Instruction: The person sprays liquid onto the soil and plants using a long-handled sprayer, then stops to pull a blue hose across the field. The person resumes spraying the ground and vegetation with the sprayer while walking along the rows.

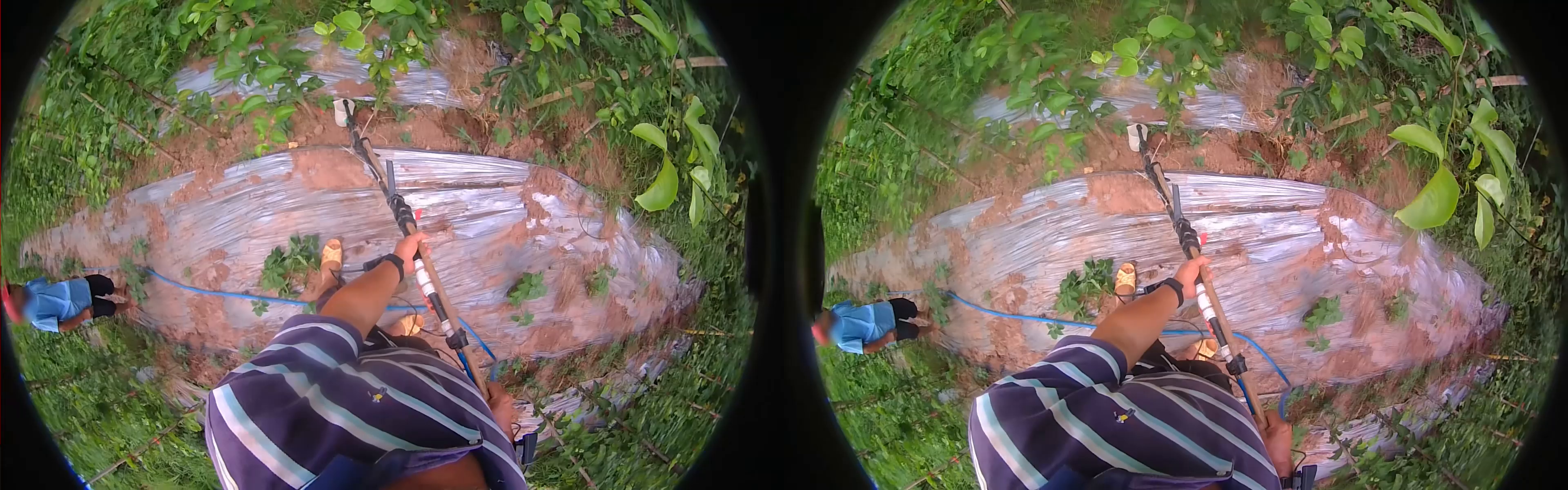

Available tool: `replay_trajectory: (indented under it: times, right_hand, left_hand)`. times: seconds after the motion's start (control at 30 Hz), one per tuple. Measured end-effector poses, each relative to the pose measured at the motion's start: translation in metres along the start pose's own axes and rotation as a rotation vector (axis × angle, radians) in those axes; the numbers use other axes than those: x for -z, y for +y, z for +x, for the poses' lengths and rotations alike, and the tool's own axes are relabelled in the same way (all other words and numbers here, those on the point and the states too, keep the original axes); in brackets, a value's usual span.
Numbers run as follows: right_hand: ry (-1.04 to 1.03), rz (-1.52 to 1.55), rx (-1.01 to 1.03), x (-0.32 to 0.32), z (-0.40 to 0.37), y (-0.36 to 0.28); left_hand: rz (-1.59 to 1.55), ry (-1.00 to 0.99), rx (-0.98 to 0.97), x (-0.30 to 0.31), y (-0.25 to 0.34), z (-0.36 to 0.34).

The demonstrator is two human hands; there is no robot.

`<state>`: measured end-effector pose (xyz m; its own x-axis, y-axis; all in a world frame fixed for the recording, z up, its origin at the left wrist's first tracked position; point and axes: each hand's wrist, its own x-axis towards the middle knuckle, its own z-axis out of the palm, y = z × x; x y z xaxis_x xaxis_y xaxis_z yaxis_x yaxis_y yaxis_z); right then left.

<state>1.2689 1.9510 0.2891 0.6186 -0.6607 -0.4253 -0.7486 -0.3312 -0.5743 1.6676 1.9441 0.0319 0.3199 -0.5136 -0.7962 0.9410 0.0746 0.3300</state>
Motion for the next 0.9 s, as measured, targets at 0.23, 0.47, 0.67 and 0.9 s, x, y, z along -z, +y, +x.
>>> replay_trajectory:
  times: [0.23, 0.47, 0.67, 0.9]
  right_hand:
    - [-0.024, 0.048, -0.066, -0.006, -0.003, 0.003]
    - [-0.023, 0.049, -0.026, -0.025, -0.006, 0.025]
    - [-0.019, 0.049, -0.039, -0.041, -0.01, 0.035]
    - [0.017, 0.093, -0.034, -0.046, -0.014, 0.023]
  left_hand:
    - [-0.01, -0.001, -0.001, 0.008, -0.008, 0.002]
    - [0.017, -0.01, 0.005, 0.012, -0.008, -0.004]
    - [0.099, -0.039, -0.036, 0.026, -0.013, 0.007]
    - [0.1, -0.019, -0.031, 0.029, -0.013, 0.002]
